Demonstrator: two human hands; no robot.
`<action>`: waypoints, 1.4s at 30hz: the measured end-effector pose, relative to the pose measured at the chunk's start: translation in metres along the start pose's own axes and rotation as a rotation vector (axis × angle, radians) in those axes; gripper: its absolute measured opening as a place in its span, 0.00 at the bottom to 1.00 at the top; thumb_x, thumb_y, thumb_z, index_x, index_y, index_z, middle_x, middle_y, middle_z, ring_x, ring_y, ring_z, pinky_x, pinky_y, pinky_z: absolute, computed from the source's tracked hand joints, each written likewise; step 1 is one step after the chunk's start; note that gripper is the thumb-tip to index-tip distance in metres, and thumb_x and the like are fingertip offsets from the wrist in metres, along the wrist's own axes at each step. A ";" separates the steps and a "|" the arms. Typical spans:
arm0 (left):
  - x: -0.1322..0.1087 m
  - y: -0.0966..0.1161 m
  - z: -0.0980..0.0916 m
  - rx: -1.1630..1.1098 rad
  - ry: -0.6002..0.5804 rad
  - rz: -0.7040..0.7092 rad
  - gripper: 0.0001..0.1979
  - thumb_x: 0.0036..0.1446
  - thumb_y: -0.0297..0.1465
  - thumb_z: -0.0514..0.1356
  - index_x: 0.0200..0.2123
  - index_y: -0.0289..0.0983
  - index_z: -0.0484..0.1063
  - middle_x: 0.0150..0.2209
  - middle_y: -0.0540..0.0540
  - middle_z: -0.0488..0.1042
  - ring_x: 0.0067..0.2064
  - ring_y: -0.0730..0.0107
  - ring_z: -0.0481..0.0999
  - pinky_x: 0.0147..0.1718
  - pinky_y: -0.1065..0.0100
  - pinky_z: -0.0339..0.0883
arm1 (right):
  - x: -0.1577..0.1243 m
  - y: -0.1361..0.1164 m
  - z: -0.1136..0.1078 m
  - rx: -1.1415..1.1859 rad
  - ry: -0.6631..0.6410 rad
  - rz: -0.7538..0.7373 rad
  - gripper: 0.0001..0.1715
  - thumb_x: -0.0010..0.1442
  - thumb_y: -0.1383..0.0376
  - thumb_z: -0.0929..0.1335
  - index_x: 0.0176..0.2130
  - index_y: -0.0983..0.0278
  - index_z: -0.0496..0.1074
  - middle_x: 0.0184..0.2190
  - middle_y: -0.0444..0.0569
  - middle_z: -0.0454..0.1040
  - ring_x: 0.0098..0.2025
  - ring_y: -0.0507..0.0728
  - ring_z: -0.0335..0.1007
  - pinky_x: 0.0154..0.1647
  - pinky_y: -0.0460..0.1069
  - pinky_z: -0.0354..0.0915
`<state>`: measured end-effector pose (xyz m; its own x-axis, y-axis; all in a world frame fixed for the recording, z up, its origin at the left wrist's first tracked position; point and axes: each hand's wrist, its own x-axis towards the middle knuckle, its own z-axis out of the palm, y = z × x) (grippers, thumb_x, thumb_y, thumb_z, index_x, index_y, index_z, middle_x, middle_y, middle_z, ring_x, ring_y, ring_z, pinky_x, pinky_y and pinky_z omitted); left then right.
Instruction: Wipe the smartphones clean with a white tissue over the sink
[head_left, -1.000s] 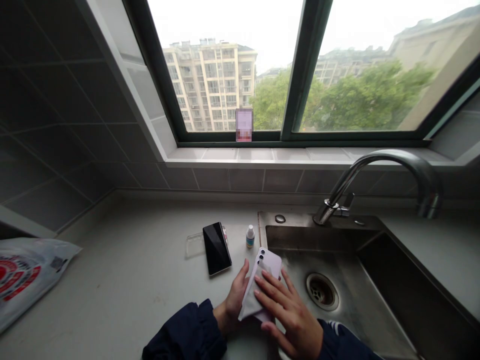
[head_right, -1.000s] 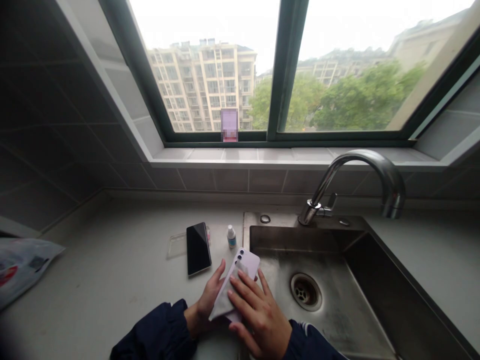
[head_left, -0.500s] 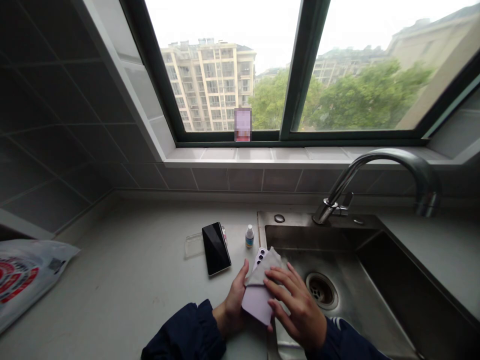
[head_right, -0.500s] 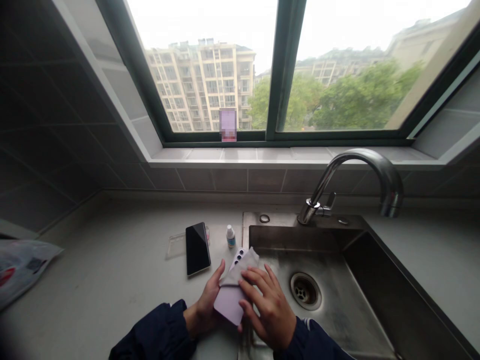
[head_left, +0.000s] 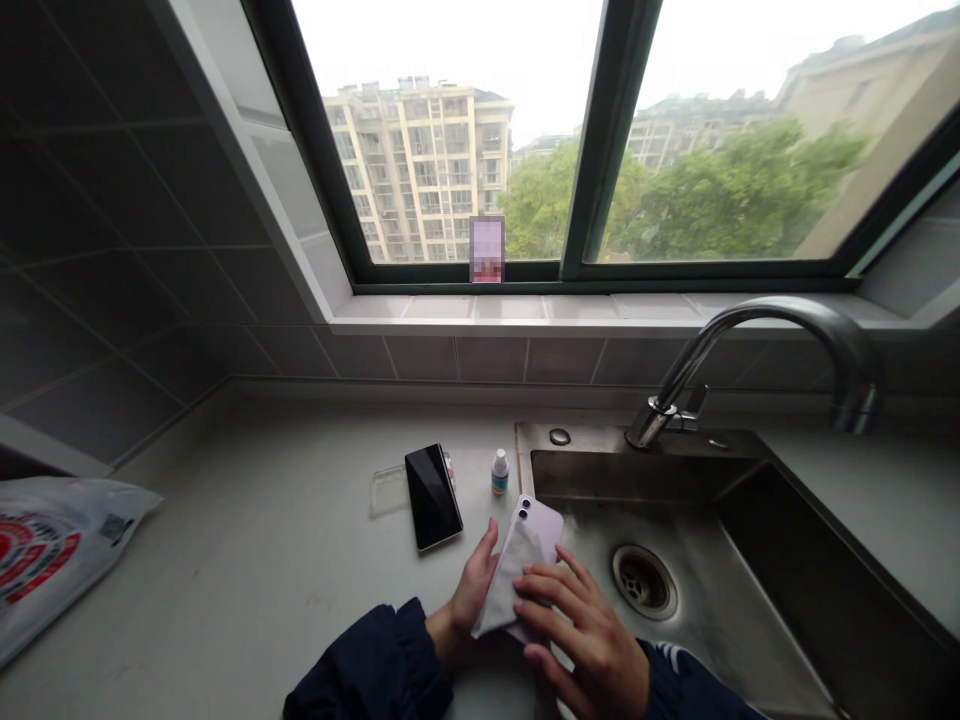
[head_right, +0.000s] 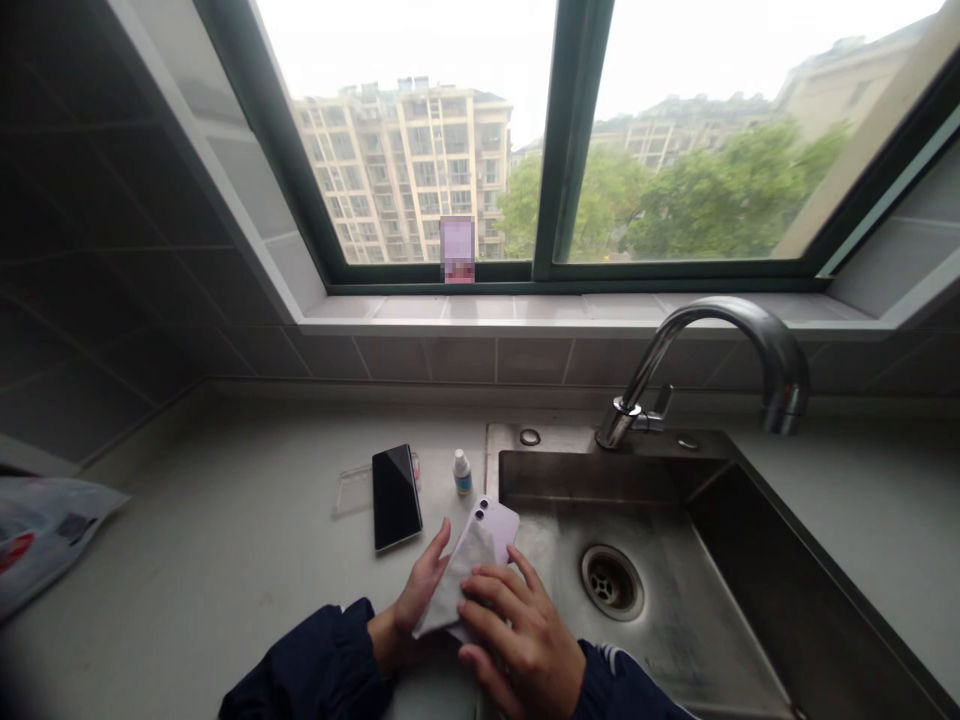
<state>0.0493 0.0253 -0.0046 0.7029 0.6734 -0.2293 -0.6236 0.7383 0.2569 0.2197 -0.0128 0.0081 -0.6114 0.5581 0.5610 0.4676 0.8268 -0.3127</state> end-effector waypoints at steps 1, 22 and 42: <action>-0.002 0.000 0.000 0.014 0.009 0.003 0.35 0.62 0.52 0.46 0.51 0.24 0.69 0.35 0.39 0.75 0.34 0.67 0.75 0.37 0.68 0.65 | 0.000 0.004 -0.001 -0.022 0.006 0.029 0.19 0.62 0.66 0.65 0.53 0.63 0.70 0.51 0.54 0.73 0.58 0.63 0.66 0.66 0.66 0.51; -0.008 0.000 0.003 0.159 0.066 -0.052 0.38 0.59 0.56 0.44 0.53 0.29 0.69 0.34 0.39 0.76 0.32 0.60 0.77 0.32 0.62 0.67 | -0.002 0.020 -0.003 -0.180 -0.071 0.153 0.27 0.64 0.64 0.65 0.62 0.62 0.63 0.59 0.56 0.67 0.62 0.63 0.61 0.67 0.65 0.49; -0.007 -0.003 -0.002 0.064 0.035 -0.028 0.41 0.58 0.58 0.45 0.58 0.29 0.65 0.42 0.36 0.76 0.39 0.58 0.77 0.39 0.63 0.65 | -0.004 0.012 0.002 -0.159 -0.040 0.128 0.28 0.63 0.66 0.66 0.61 0.64 0.63 0.59 0.57 0.65 0.62 0.65 0.60 0.65 0.68 0.49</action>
<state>0.0455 0.0181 -0.0061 0.7064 0.6543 -0.2700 -0.5800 0.7537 0.3092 0.2265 -0.0053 0.0007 -0.5638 0.6628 0.4929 0.6360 0.7291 -0.2529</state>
